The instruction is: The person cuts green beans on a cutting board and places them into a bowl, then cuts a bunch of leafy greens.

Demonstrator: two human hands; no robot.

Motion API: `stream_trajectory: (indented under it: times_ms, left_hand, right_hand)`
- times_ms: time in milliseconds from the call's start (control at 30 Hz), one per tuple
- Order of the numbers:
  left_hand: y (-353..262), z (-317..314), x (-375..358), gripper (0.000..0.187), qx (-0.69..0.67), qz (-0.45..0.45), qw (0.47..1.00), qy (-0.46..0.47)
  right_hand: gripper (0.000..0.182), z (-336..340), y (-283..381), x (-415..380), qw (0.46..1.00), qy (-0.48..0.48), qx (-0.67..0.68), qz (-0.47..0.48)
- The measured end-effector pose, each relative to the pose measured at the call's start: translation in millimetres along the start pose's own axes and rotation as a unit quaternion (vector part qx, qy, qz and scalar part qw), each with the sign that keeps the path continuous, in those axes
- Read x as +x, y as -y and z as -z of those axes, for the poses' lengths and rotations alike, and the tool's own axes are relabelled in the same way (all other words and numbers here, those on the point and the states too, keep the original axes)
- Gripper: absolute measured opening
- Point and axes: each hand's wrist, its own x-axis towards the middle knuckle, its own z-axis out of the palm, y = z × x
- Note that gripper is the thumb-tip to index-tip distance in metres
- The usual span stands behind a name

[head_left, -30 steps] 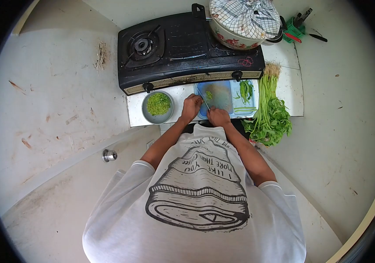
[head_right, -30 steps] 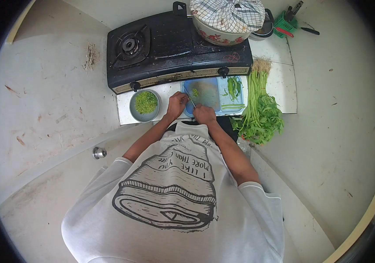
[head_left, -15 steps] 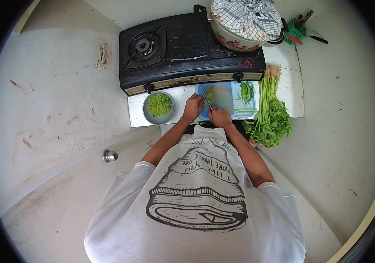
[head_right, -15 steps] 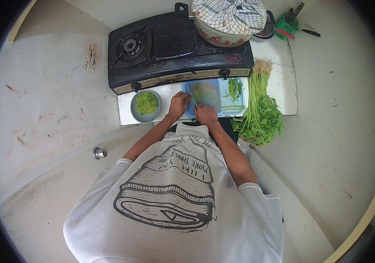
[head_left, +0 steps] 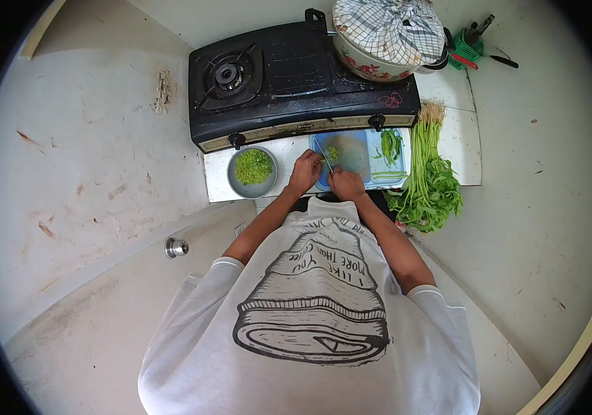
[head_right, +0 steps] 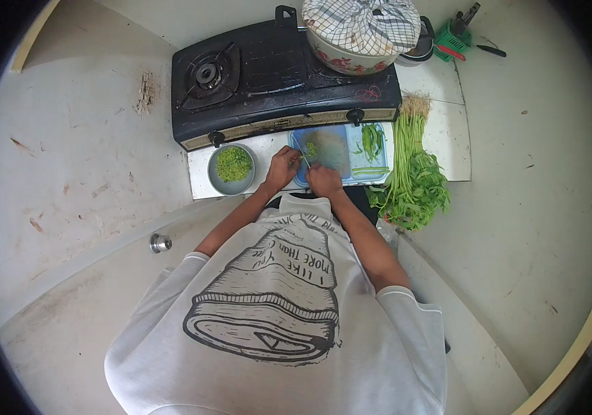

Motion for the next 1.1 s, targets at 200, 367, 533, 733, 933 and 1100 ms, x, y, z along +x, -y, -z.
stream_trajectory:
  times_ms: [200,367,533,733,933,1100]
  left_hand:
    - [-7.1,-1.5,0.2,0.017,-0.013,0.02,0.999,-0.021]
    - [-8.7,1.2,-2.1,0.014,-0.012,0.025,0.999,-0.02]
    - [-9.0,0.1,-1.3,0.013,0.007,0.021,1.0,-0.022]
    - [-10.5,0.7,-0.1,0.013,0.003,0.017,1.0,-0.022]
    - [-9.1,0.1,0.5,0.013,0.007,0.02,1.0,-0.019]
    - [-10.2,0.6,-0.5,0.014,0.005,0.016,1.0,-0.021]
  right_hand:
    - [0.042,3.6,1.4,0.4,1.0,0.005,-0.011,-0.007]
    - [0.041,-2.2,-3.3,-7.4,1.0,0.005,-0.01,-0.026]
    - [0.041,2.9,-0.7,1.8,1.0,0.004,0.011,-0.022]
    - [0.042,6.8,-2.9,-6.8,0.999,0.002,0.005,-0.04]
    - [0.041,4.9,-0.1,-8.0,0.999,0.02,-0.009,-0.024]
    - [0.04,0.2,0.4,-3.9,1.0,0.003,-0.015,-0.016]
